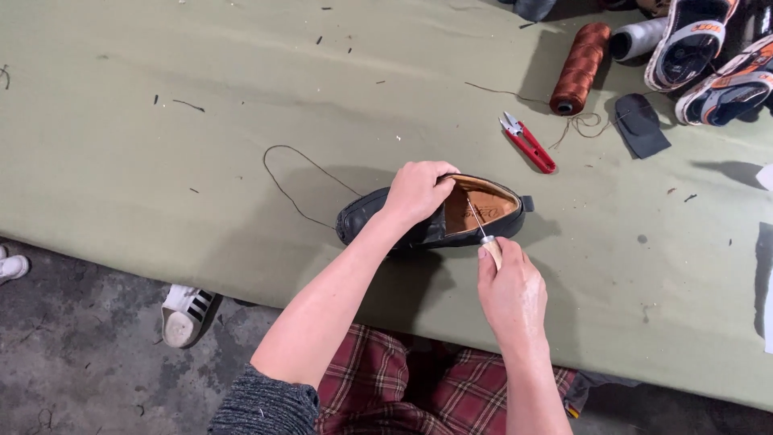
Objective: Hand-stitching a leather shoe using an awl and thread at a repair bench
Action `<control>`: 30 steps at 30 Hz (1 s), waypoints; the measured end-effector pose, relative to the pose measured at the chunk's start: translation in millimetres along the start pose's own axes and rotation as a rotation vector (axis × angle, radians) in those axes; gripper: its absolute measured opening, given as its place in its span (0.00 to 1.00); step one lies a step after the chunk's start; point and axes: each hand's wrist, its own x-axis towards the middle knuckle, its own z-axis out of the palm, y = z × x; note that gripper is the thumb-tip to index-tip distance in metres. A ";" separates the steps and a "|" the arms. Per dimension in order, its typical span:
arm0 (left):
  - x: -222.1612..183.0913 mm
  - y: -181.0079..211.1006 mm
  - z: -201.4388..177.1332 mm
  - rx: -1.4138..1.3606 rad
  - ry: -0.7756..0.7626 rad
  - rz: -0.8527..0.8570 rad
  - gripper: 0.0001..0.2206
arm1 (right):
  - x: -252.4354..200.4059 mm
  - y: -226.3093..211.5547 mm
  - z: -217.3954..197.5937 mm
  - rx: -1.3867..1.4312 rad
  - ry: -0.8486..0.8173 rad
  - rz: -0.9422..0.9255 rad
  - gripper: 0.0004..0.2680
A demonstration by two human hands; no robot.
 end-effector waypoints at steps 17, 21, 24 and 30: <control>-5.7 -10.6 -41.8 -0.417 -0.049 0.039 0.16 | -6.1 1.9 13.9 0.069 0.056 0.011 0.13; -4.1 -9.2 -37.9 -0.243 -0.047 0.039 0.17 | -11.1 9.1 37.1 0.048 0.119 -0.014 0.14; -13.6 5.2 -40.4 -0.253 -0.047 0.070 0.17 | -12.9 8.2 34.7 0.100 0.119 -0.018 0.14; -31.1 33.6 -60.0 -0.283 -0.025 0.231 0.18 | -15.1 7.2 31.5 0.129 0.138 -0.033 0.14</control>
